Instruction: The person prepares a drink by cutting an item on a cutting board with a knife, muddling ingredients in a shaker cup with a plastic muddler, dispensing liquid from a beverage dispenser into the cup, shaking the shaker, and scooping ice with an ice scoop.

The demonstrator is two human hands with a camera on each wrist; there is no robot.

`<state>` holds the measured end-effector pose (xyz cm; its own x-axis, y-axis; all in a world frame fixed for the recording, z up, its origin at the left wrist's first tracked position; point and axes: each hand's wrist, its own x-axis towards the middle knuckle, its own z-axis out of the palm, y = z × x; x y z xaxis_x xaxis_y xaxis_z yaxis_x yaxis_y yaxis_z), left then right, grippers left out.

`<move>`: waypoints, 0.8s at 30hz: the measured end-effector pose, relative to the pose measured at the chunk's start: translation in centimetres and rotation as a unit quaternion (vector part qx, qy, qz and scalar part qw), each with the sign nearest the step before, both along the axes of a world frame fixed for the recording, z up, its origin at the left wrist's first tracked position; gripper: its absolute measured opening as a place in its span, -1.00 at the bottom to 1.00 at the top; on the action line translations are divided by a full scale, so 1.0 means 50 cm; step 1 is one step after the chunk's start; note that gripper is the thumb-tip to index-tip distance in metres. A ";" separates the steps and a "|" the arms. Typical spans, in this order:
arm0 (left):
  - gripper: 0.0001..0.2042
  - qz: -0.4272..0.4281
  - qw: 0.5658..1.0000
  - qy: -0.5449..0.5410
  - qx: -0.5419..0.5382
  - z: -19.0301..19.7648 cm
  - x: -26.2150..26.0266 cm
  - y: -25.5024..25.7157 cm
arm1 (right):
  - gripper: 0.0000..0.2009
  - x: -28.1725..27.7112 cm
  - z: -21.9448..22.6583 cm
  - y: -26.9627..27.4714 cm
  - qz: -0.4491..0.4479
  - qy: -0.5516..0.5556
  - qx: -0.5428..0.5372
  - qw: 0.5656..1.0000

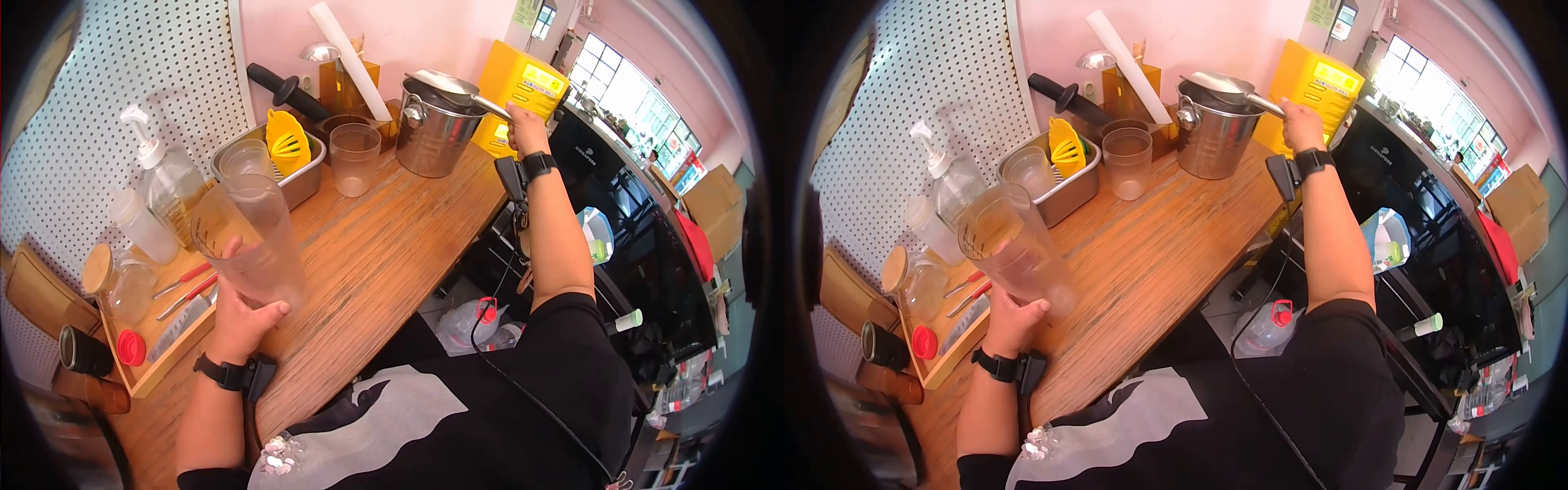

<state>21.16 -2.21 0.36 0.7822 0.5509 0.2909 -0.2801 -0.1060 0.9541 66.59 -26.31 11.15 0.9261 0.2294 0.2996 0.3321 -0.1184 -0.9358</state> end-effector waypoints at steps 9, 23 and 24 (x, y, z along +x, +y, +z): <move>0.03 0.028 0.996 0.021 0.077 0.010 -0.006 0.000 | -0.75 -0.147 0.077 -0.004 0.145 -0.032 0.084 0.985; 0.02 0.023 0.997 0.021 0.073 0.025 -0.008 -0.002 | -0.72 -0.341 0.287 0.057 0.367 -0.285 -0.116 0.878; 0.04 0.033 0.995 0.019 0.097 0.021 -0.006 0.001 | -0.72 -0.357 0.297 0.061 0.344 -0.307 -0.124 0.879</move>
<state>20.86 -2.15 1.39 0.7589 0.5377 0.3674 -0.2300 -0.3065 0.9237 48.72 -23.26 26.00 0.2243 0.7999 0.5566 0.8385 0.1327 -0.5285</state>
